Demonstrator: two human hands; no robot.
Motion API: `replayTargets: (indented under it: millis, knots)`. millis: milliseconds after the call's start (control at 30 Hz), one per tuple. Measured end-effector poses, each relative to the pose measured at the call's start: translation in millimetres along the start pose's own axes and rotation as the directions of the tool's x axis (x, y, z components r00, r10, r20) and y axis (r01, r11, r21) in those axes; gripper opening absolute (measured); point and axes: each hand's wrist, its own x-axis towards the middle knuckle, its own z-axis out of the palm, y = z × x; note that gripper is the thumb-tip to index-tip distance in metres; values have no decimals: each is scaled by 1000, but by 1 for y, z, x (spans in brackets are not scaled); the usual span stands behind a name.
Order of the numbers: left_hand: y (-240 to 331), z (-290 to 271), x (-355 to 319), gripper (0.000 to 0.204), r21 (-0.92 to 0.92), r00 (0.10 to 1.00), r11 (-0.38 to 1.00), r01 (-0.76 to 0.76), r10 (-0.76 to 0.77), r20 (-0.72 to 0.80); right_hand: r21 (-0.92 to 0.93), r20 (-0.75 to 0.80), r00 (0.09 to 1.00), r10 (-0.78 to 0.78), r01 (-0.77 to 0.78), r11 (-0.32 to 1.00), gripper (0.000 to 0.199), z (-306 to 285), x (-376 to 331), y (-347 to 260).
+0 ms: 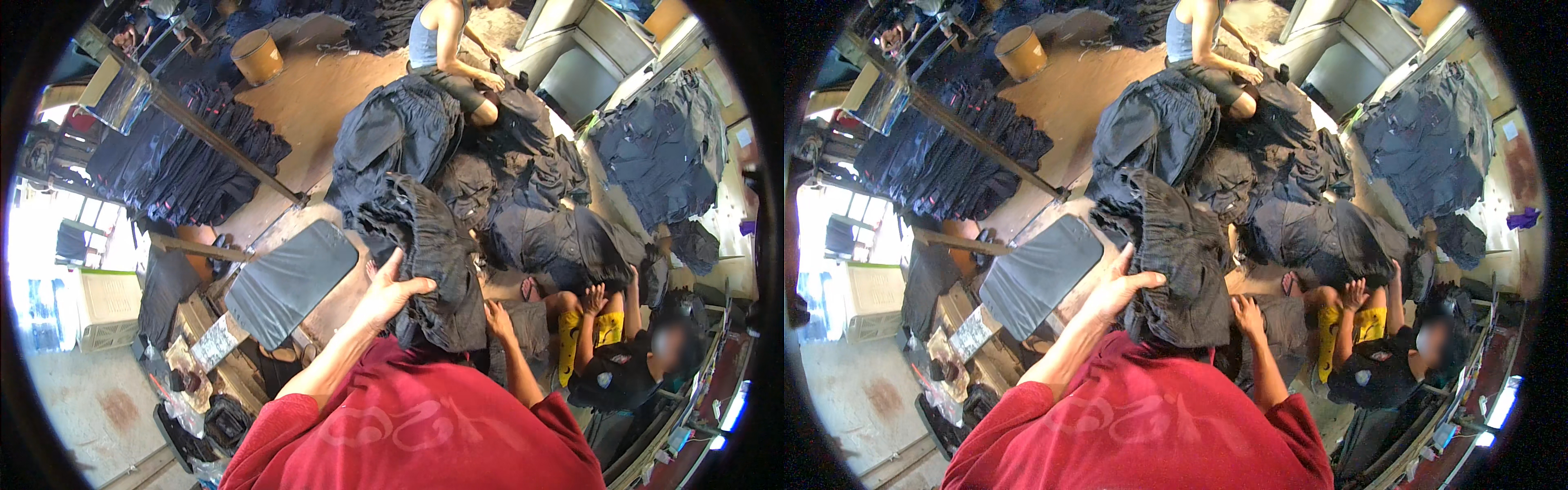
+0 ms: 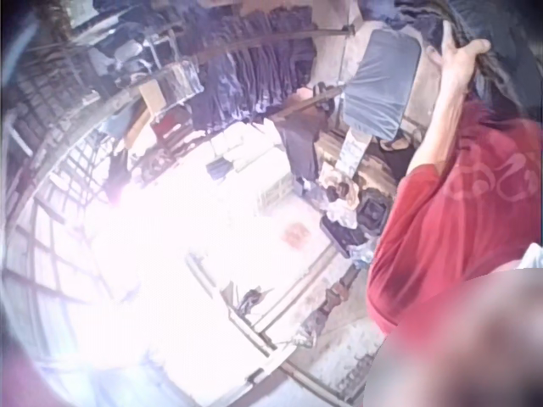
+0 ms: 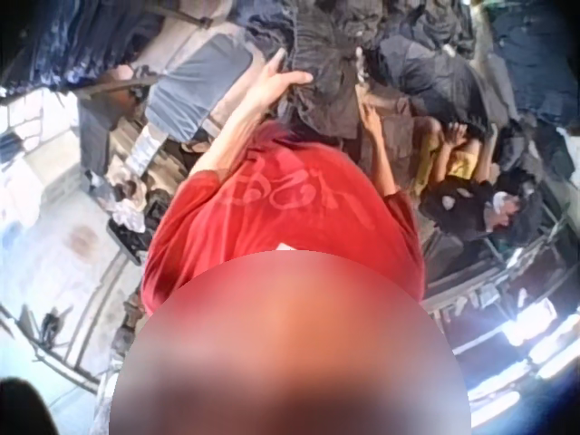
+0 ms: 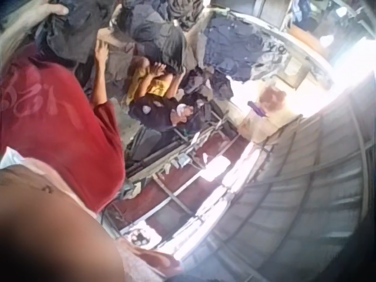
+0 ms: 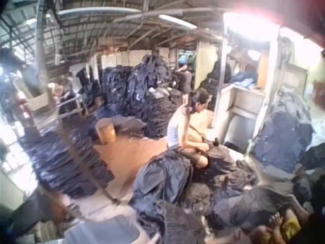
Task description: The person repeatedly picks up black trousers from a large pile, shakes them out, folds them, and places them on a nearby table. The person continues this cycle throughout the clip.
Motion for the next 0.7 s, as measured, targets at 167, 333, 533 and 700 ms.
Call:
replayTargets:
  millis: [167,333,533,700]
  knots:
    - [68,-32,62,102,-129,997,989,-73,74,2,297,-31,976,218,-199,934,66,37,-23,17]
    - [124,-83,134,70,-36,938,941,-337,333,-93,181,-161,937,309,-280,943,57,58,-48,1]
    - [163,-180,194,63,-112,938,966,-233,192,-289,252,-60,899,434,-407,878,63,24,-36,-30]
    - [181,-226,224,80,-72,905,956,-286,245,-349,288,-142,890,433,-382,878,58,-15,-9,-53]
